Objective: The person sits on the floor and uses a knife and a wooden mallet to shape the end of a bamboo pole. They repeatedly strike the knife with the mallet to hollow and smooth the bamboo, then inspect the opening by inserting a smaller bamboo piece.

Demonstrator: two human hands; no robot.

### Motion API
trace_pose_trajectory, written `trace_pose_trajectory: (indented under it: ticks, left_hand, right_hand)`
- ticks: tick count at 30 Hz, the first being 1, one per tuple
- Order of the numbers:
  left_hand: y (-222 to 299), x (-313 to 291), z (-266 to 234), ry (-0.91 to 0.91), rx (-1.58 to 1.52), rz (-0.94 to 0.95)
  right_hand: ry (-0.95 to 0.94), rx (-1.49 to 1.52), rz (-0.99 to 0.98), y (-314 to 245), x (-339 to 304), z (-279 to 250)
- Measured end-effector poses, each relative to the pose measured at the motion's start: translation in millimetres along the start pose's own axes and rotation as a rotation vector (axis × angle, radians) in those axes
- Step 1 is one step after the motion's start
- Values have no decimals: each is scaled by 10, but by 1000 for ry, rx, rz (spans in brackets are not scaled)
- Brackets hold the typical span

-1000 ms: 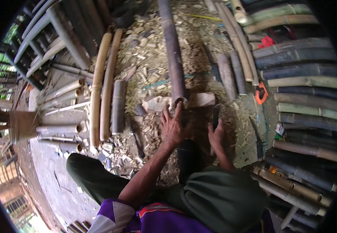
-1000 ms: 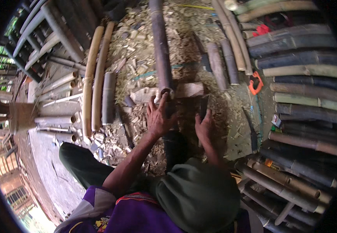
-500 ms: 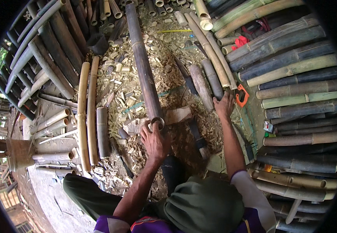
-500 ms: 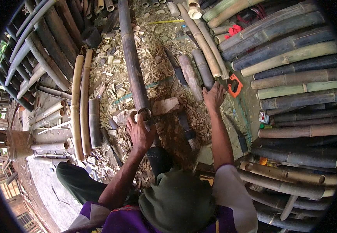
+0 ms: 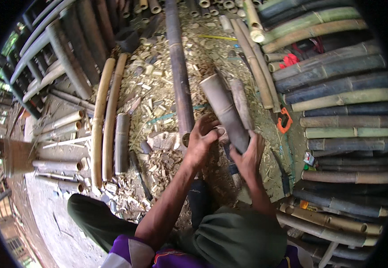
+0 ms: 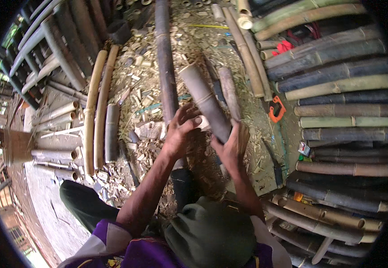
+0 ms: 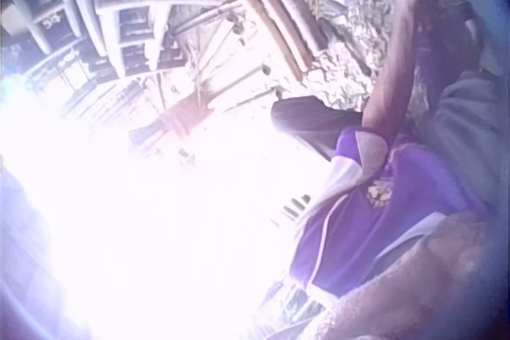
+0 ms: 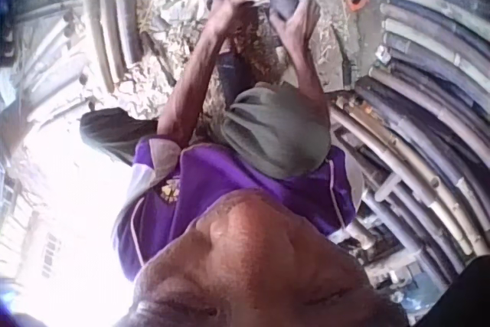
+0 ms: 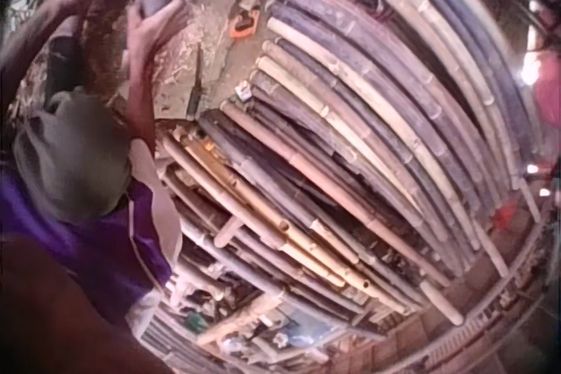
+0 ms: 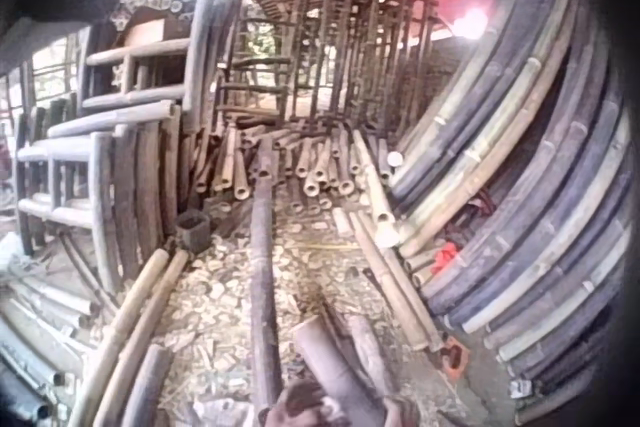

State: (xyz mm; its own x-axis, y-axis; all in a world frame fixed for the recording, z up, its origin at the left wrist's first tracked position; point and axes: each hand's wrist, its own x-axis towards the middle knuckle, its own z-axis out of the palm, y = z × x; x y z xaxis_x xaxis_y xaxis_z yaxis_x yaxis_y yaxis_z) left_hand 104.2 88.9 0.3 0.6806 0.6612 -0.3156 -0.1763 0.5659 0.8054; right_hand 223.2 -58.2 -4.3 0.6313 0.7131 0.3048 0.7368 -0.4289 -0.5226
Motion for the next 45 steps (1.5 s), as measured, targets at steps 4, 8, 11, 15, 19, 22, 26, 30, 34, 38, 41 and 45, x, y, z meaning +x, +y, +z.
trace_pose_trajectory:
  ticks: [4, 8, 11, 15, 19, 22, 26, 30, 34, 38, 41, 45]
  left_hand:
    - [55, -76, -200, -45, -442, -56]
    - [124, -180, -544, -116, -273, 49]
    - [517, -414, -400, -15, 101, 209]
    - [651, -568, 184, 28, 537, 713]
    - [638, -647, 249, 146, 664, 846]
    - [628, -554, 175, 181, 637, 859]
    - [603, -462, 146, 186, 601, 841]
    - [588, -450, 13, 101, 582, 842]
    - [578, -434, -76, 96, 567, 865]
    - [543, -432, -36, 103, 600, 864]
    - [529, -448, -17, 73, 604, 883]
    - [394, -354, -244, 75, 793, 786]
  right_hand:
    - [-66, 88, -50, -401, -318, 88]
    - [-312, 493, 42, -540, -246, 218]
    - [-531, 551, 60, -544, -166, 343]
    - [-653, -32, -272, 20, -76, 570]
    - [-769, -438, -425, -88, 145, 996]
    - [-795, -614, -466, -116, 237, 1134]
    - [-820, -736, -465, -70, 234, 1158]
    - [-848, -774, -459, -38, 239, 1143]
    - [-893, -782, -389, 128, 168, 1015]
    - [-947, -707, -195, 463, -126, 804]
    - [-947, -656, -16, 771, -425, 626]
    - [-890, -523, 195, 1005, -818, 500]
